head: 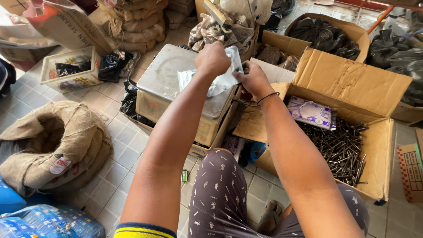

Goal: The person sorts various nails and fasteners by hand into plastic bags, placing some bags into a cardboard box.

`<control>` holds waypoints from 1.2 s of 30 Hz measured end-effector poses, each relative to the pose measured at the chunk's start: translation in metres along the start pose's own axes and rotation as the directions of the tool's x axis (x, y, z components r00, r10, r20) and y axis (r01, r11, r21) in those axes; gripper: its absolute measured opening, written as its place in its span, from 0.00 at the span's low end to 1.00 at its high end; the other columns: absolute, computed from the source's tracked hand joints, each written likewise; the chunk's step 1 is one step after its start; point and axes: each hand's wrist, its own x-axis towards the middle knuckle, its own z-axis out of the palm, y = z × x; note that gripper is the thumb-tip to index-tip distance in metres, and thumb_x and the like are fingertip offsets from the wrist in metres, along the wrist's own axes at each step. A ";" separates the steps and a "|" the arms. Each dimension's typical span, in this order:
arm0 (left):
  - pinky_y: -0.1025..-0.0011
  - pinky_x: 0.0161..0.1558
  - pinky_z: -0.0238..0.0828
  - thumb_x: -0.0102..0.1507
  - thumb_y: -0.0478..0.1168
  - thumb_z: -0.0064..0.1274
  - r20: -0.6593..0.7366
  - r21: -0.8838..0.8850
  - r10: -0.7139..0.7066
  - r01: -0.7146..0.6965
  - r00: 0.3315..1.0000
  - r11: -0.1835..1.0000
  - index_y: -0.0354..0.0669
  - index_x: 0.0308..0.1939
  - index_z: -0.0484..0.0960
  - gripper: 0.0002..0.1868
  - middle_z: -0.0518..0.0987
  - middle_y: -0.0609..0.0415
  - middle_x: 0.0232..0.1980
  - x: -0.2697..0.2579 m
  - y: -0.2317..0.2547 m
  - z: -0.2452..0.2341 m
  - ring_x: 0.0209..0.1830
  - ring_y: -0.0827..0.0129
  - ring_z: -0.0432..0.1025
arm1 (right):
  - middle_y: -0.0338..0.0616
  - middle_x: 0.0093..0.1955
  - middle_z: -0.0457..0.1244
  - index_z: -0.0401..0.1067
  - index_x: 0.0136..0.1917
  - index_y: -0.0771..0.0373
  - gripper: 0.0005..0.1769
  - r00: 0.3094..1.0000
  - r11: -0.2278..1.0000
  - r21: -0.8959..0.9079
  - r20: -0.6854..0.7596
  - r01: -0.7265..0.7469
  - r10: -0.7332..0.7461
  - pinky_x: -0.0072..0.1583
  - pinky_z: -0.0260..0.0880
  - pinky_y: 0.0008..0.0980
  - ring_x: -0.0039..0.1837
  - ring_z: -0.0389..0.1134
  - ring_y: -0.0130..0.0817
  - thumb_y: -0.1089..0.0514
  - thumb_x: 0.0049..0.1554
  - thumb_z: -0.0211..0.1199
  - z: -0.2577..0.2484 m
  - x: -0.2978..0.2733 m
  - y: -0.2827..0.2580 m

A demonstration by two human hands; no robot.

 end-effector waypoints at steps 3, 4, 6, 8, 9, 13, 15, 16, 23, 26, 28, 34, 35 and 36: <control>0.57 0.50 0.82 0.68 0.28 0.45 -0.013 -0.098 -0.036 0.035 0.999 0.995 0.42 0.52 0.84 0.14 0.86 0.47 0.54 0.002 -0.008 -0.009 0.53 0.56 0.80 | 0.42 0.39 0.62 0.73 0.54 0.57 0.05 0.992 0.992 0.009 -0.014 0.129 -0.129 0.32 0.62 0.34 0.32 0.59 0.32 0.61 0.68 0.68 -0.002 0.020 0.012; 0.57 0.50 0.82 0.68 0.28 0.45 -0.017 -0.098 -0.039 0.038 0.999 0.994 0.42 0.52 0.84 0.14 0.86 0.47 0.54 0.005 -0.013 -0.010 0.53 0.56 0.80 | 0.42 0.39 0.62 0.73 0.54 0.57 0.05 0.991 0.991 0.010 -0.010 0.132 -0.131 0.32 0.62 0.34 0.32 0.59 0.32 0.61 0.68 0.68 0.000 0.020 0.008; 0.61 0.44 0.78 0.72 0.27 0.42 -0.105 -0.270 -0.046 0.016 0.993 0.963 0.42 0.50 0.81 0.12 0.83 0.49 0.49 0.010 -0.023 -0.013 0.46 0.61 0.77 | 0.42 0.43 0.69 0.75 0.55 0.55 0.07 0.977 0.966 0.147 -0.045 0.212 -0.208 0.32 0.61 0.31 0.35 0.64 0.29 0.63 0.65 0.69 0.003 0.019 0.000; 0.62 0.44 0.80 0.74 0.33 0.49 -0.158 -0.331 -0.046 -0.009 0.986 0.944 0.43 0.49 0.83 0.07 0.85 0.49 0.51 0.004 -0.029 -0.027 0.46 0.62 0.79 | 0.44 0.47 0.69 0.74 0.55 0.56 0.07 0.966 0.952 0.167 -0.048 0.257 -0.252 0.36 0.67 0.29 0.39 0.66 0.30 0.64 0.65 0.69 0.003 0.001 -0.030; 0.62 0.43 0.82 0.76 0.39 0.56 -0.208 -0.389 -0.047 -0.039 0.977 0.920 0.43 0.49 0.85 0.05 0.87 0.48 0.53 0.001 -0.031 -0.034 0.46 0.62 0.81 | 0.46 0.52 0.70 0.74 0.55 0.57 0.08 0.954 0.936 0.187 -0.054 0.299 -0.294 0.40 0.73 0.28 0.43 0.69 0.31 0.66 0.65 0.69 0.003 -0.008 -0.046; 0.58 0.61 0.82 0.72 0.44 0.61 -0.336 -0.428 -0.076 -0.081 0.939 0.900 0.45 0.71 0.85 0.23 0.88 0.42 0.66 0.009 -0.035 -0.051 0.62 0.51 0.84 | 0.51 0.56 0.73 0.73 0.59 0.59 0.11 0.928 0.908 0.194 -0.059 0.372 -0.368 0.40 0.75 0.25 0.46 0.73 0.32 0.67 0.64 0.66 -0.002 -0.040 -0.096; 0.60 0.50 0.79 0.69 0.44 0.61 -0.371 -0.480 -0.063 -0.133 0.927 0.867 0.46 0.50 0.92 0.10 0.91 0.52 0.51 -0.005 -0.030 -0.068 0.48 0.60 0.82 | 0.47 0.53 0.70 0.73 0.57 0.54 0.11 0.899 0.875 0.208 -0.078 0.438 -0.432 0.31 0.70 0.25 0.39 0.67 0.30 0.67 0.65 0.65 -0.006 -0.051 -0.113; 0.60 0.50 0.79 0.69 0.44 0.61 -0.375 -0.479 -0.060 -0.138 0.925 0.867 0.46 0.50 0.92 0.10 0.91 0.52 0.51 -0.017 -0.024 -0.076 0.48 0.60 0.82 | 0.47 0.53 0.70 0.73 0.57 0.54 0.11 0.896 0.872 0.207 -0.080 0.443 -0.436 0.31 0.70 0.25 0.39 0.67 0.30 0.67 0.65 0.65 -0.009 -0.057 -0.120; 0.67 0.30 0.72 0.70 0.44 0.64 -0.216 -0.658 0.031 -0.169 0.976 0.734 0.47 0.55 0.87 0.12 0.87 0.56 0.43 -0.067 0.036 -0.081 0.33 0.73 0.75 | 0.40 0.47 0.65 0.69 0.60 0.57 0.09 0.832 0.798 0.246 -0.078 0.550 -0.549 0.33 0.63 0.22 0.34 0.59 0.24 0.60 0.68 0.65 -0.064 -0.121 -0.145; 0.69 0.29 0.71 0.69 0.41 0.65 -0.185 -0.729 0.131 -0.225 0.974 0.647 0.45 0.53 0.89 0.10 0.87 0.55 0.39 -0.076 0.073 -0.067 0.29 0.72 0.74 | 0.38 0.47 0.64 0.67 0.66 0.56 0.23 0.797 0.762 0.259 -0.058 0.593 -0.601 0.36 0.66 0.20 0.37 0.65 0.24 0.43 0.66 0.68 -0.110 -0.156 -0.121; 0.71 0.36 0.76 0.69 0.39 0.65 -0.154 -0.770 0.202 -0.246 0.967 0.589 0.40 0.60 0.90 0.16 0.92 0.54 0.46 -0.080 0.098 -0.052 0.36 0.71 0.78 | 0.36 0.39 0.60 0.67 0.67 0.55 0.34 0.792 0.735 0.319 -0.100 0.599 -0.602 0.36 0.62 0.23 0.36 0.64 0.26 0.30 0.63 0.71 -0.144 -0.165 -0.081; 0.65 0.18 0.52 0.74 0.34 0.59 -0.102 -0.893 0.300 -0.221 0.948 0.393 0.46 0.31 0.65 0.21 0.60 0.56 0.24 -0.123 0.159 -0.011 0.18 0.68 0.56 | 0.50 0.63 0.69 0.56 0.83 0.61 0.63 0.936 0.928 -0.117 0.033 0.353 -0.351 0.57 0.78 0.33 0.58 0.71 0.35 0.20 0.48 0.61 -0.189 -0.212 0.035; 0.65 0.17 0.56 0.75 0.35 0.57 -0.066 -0.919 0.276 -0.167 0.959 0.358 0.44 0.33 0.66 0.18 0.65 0.54 0.26 -0.135 0.167 -0.007 0.17 0.67 0.64 | 0.49 0.66 0.68 0.57 0.83 0.60 0.65 0.952 0.944 -0.135 -0.001 0.302 -0.305 0.66 0.75 0.37 0.62 0.72 0.36 0.19 0.46 0.62 -0.187 -0.224 0.040; 0.66 0.16 0.59 0.75 0.36 0.55 -0.032 -0.939 0.254 -0.116 0.967 0.323 0.43 0.36 0.67 0.16 0.69 0.52 0.28 -0.145 0.174 -0.004 0.16 0.65 0.72 | 0.48 0.69 0.67 0.58 0.84 0.60 0.67 0.965 0.956 -0.150 -0.036 0.253 -0.261 0.74 0.72 0.41 0.67 0.72 0.36 0.18 0.44 0.64 -0.184 -0.234 0.044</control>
